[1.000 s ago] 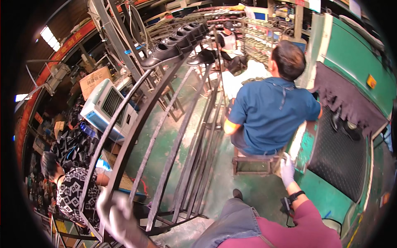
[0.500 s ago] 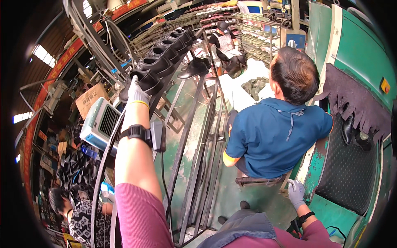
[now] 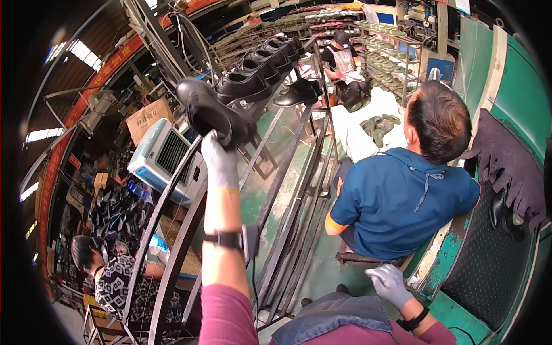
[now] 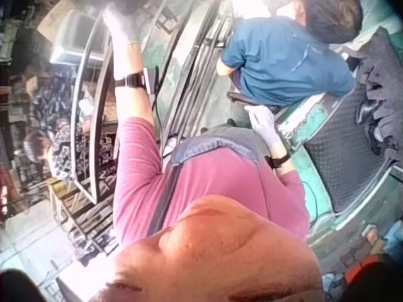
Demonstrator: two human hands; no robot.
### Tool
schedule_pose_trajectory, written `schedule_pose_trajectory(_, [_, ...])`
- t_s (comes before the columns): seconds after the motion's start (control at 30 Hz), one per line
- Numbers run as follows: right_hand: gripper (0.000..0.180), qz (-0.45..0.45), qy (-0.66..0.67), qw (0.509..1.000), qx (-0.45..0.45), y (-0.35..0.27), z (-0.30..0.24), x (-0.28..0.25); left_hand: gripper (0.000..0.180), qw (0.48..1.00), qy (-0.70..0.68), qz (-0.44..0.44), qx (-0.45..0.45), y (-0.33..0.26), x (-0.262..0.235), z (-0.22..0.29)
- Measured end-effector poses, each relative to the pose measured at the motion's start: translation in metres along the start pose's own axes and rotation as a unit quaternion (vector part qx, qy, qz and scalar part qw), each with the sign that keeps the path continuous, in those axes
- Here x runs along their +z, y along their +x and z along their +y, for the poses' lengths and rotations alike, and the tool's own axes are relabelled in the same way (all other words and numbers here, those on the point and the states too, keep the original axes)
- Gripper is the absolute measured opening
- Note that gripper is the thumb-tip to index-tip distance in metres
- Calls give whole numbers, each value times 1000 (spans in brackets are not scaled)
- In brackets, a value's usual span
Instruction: Inspecting shoes and placing them onto a conveyor belt in a manufacturing facility.
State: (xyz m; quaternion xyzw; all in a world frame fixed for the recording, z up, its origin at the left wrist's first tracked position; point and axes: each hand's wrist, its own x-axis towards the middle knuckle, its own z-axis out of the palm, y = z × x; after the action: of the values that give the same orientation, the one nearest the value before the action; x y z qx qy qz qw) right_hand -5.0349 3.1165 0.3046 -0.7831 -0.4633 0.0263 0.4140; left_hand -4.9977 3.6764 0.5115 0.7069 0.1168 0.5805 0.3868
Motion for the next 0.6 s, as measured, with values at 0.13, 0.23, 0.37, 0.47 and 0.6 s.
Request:
schedule_pose_trajectory(0.13, [21, 50, 62, 988, -133, 86, -22, 6, 21, 882, -345, -63, -315, -125, -35, 34])
schedule_pose_trajectory(0.23, [33, 66, 230, 968, -73, 141, -49, 9, 35, 824, -434, 59, -360, -215, -27, 75])
schedule_pose_trajectory(0.37, [65, -61, 486, 872, -12, 188, -74, 33, 70, 736, -489, -27, -468, -272, -38, 97])
schedule_pose_trajectory(0.47, [80, -182, 519, 834, 31, 188, -73, 58, 75, 802, -366, -80, -465, -293, -30, 101])
schedule_pose_trajectory(0.6, [83, -232, 631, 736, 83, 165, -71, 78, 55, 840, -331, 8, -429, -340, -45, 97])
